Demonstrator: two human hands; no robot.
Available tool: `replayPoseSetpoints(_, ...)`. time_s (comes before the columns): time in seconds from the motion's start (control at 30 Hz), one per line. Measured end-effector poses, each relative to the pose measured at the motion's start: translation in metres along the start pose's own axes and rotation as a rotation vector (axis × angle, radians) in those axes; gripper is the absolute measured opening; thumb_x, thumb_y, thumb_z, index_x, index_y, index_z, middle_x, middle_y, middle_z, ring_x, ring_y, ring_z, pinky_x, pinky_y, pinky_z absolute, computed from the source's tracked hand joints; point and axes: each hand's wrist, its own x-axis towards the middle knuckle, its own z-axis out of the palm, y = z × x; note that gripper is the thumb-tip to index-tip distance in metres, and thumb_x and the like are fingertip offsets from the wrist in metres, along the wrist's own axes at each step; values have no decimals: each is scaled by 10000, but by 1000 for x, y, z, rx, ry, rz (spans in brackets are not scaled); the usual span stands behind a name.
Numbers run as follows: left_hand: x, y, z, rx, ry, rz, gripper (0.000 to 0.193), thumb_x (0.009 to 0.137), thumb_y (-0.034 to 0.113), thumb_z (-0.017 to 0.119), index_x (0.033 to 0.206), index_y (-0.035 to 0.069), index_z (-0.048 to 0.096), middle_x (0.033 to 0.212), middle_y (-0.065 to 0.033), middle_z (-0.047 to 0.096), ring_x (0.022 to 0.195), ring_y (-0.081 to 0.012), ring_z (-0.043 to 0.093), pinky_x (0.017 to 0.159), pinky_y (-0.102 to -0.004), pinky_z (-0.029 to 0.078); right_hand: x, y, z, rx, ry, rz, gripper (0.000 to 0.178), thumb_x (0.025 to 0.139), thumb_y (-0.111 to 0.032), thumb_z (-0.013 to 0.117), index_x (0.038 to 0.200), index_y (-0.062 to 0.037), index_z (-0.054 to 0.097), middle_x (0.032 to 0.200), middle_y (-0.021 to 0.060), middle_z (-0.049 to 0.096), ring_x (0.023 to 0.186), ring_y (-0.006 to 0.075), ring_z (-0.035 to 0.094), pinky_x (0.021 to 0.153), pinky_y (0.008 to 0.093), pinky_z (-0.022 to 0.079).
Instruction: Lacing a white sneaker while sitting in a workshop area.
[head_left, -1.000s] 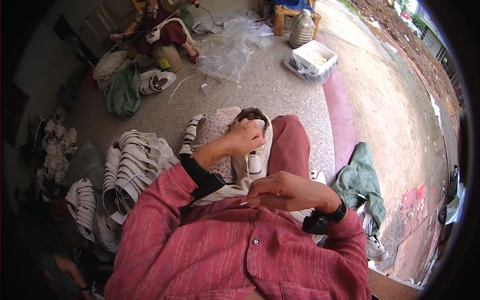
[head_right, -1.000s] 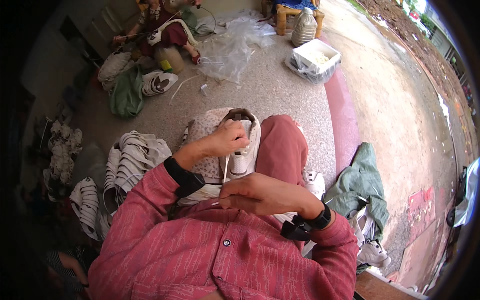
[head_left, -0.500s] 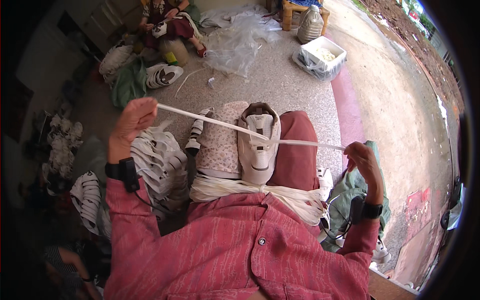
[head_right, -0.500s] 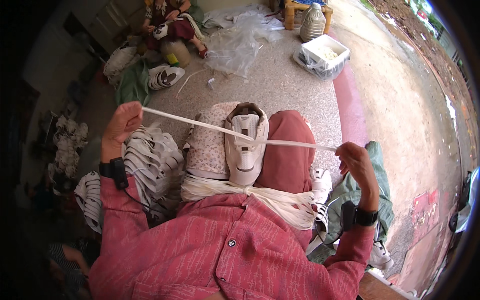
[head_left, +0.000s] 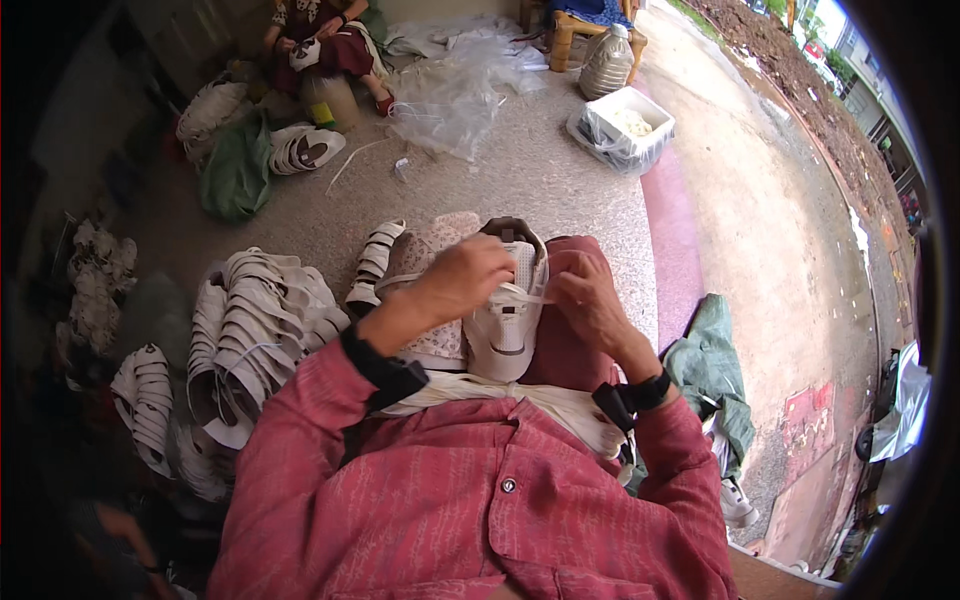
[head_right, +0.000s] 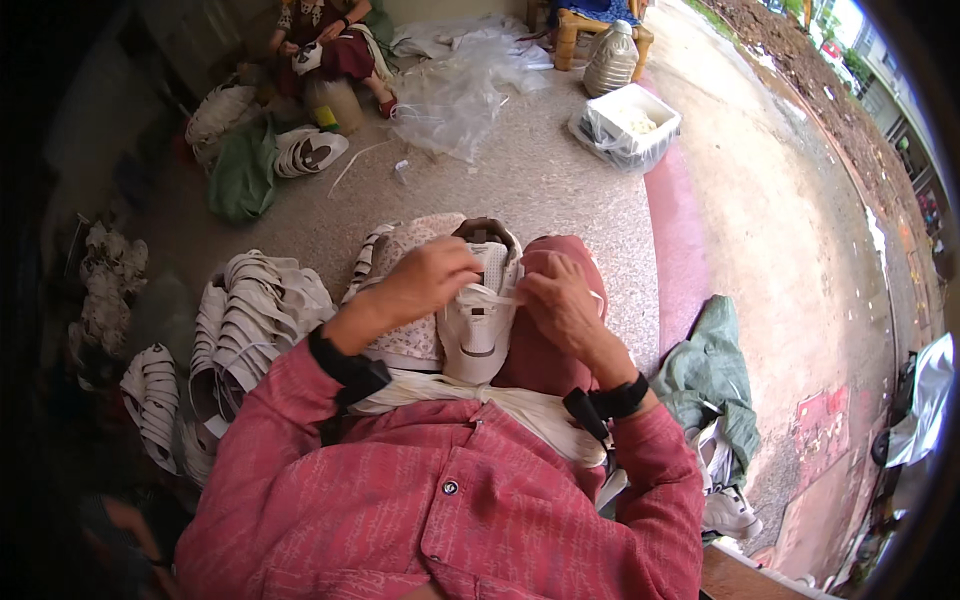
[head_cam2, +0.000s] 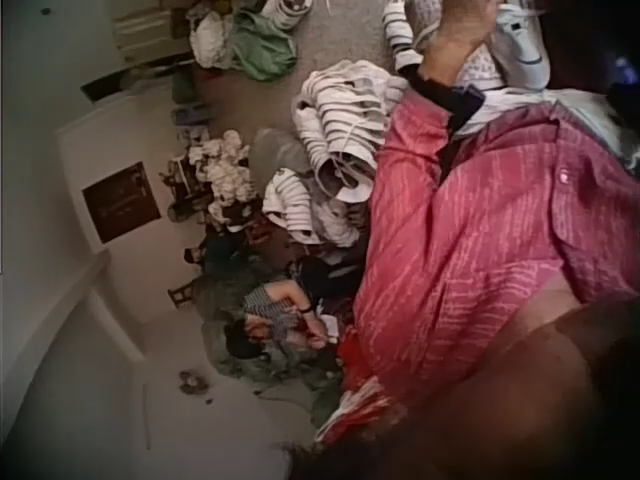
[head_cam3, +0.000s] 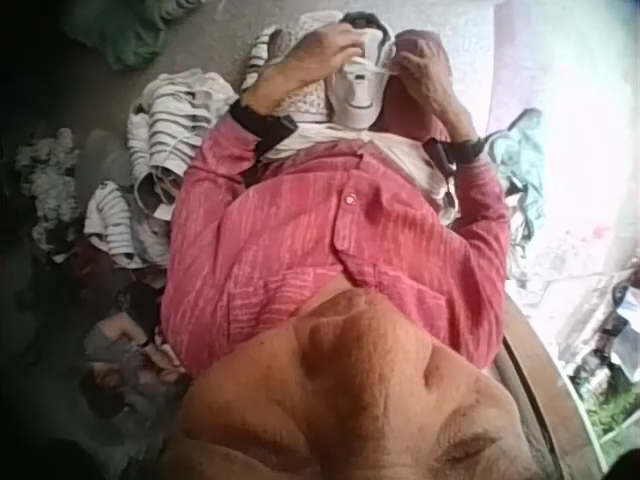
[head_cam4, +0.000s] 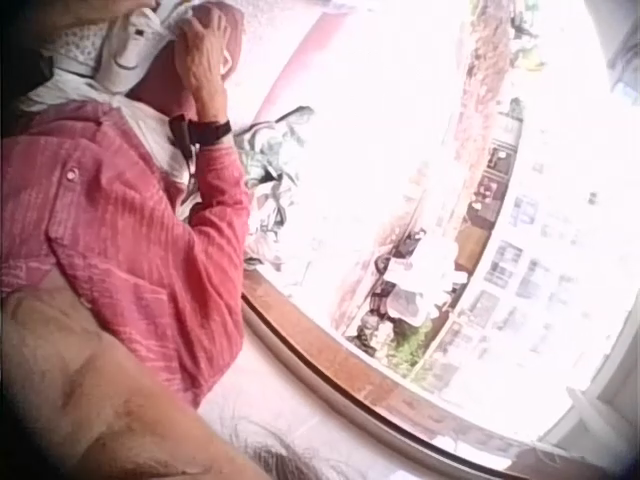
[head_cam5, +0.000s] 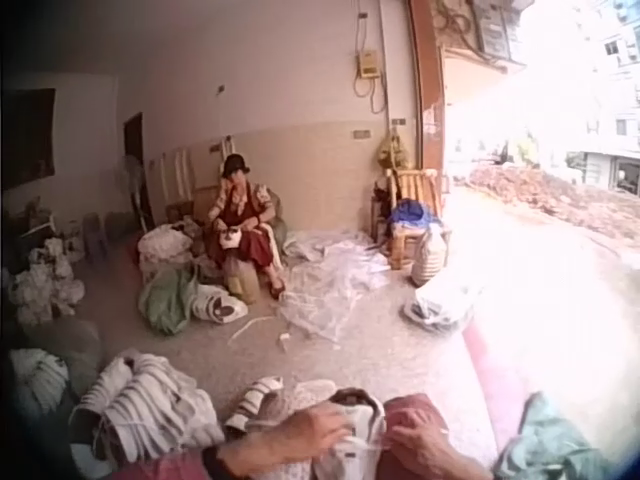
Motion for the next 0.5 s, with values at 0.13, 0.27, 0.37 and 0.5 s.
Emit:
replayPoseSetpoints(0.13, 14, 4, 24, 25, 9, -41, 127, 792, 95, 674, 866, 6, 623, 823, -116, 594, 836, -279, 623, 749, -360, 488, 1, 0, 6, 150, -55, 0, 71, 830, -107, 639, 893, -77, 654, 1249, 138, 513, 1166, 346, 458, 979, 447, 338)
replayPoseSetpoints(0.27, 20, 0, 30, -185, -96, -210, 110, 768, 41, 663, 855, -1, 613, 823, -112, 600, 747, -223, 628, 685, -330, 500, -3, 4, 4, 180, -72, 13, 75, 840, -115, 634, 902, -81, 661, 1285, 142, 497, 1194, 338, 448, 1007, 446, 314)
replayPoseSetpoints(0.37, 22, -3, 32, -271, -125, -253, 106, 753, 23, 648, 849, -5, 614, 809, -104, 604, 716, -200, 626, 672, -317, 502, -4, 4, 3, 248, -74, 56, 75, 852, -130, 630, 892, -75, 662, 1325, 143, 475, 1222, 333, 428, 1022, 444, 306)
replayPoseSetpoints(0.5, 28, 0, 35, -262, -177, -313, 76, 741, 34, 629, 810, 1, 622, 774, -103, 606, 730, -208, 630, 677, -321, 500, -6, 5, 6, 294, -18, 98, 82, 855, -131, 624, 870, -58, 658, 1359, 136, 461, 1240, 333, 414, 1035, 432, 299)
